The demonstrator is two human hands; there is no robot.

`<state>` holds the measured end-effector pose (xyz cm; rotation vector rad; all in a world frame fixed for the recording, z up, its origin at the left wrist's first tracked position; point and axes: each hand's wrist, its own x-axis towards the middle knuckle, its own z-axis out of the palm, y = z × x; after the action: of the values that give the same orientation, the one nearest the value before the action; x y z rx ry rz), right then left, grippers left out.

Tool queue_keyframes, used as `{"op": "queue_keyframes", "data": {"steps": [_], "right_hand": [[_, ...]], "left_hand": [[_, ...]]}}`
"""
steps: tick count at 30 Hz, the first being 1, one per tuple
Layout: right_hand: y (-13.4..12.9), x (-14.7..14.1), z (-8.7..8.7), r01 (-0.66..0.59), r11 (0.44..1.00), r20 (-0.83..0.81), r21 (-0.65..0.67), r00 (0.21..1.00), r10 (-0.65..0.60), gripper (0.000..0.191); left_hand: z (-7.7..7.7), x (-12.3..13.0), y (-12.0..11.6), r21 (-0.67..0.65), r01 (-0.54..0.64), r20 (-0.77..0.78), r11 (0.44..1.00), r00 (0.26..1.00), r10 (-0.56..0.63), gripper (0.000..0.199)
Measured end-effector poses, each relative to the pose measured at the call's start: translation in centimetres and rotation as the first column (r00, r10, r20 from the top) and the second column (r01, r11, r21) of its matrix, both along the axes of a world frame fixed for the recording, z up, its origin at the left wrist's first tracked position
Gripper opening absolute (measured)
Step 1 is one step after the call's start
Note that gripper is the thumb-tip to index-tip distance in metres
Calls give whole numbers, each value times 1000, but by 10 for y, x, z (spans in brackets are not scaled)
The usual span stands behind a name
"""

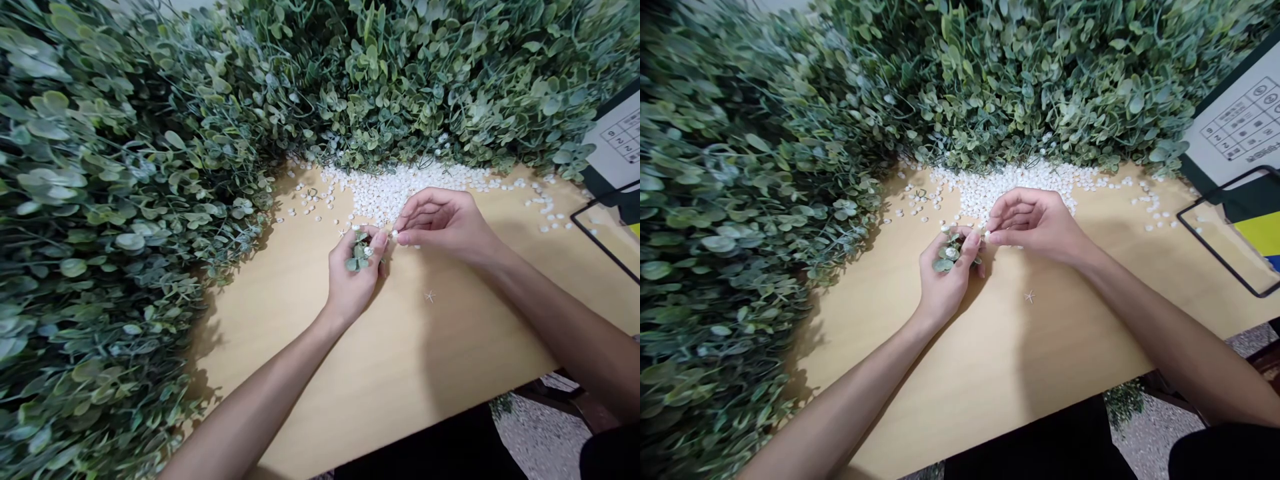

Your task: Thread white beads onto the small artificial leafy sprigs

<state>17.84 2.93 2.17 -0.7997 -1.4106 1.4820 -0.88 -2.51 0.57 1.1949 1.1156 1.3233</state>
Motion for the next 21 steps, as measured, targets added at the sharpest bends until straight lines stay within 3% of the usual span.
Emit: {"op": "queue_keyframes", "data": {"steps": [21], "right_hand": [[-1,1,-2,26,999,58,40,998,-28,45]], "left_hand": [[3,2,-2,-30,-18,28,999,999,19,37]]}}
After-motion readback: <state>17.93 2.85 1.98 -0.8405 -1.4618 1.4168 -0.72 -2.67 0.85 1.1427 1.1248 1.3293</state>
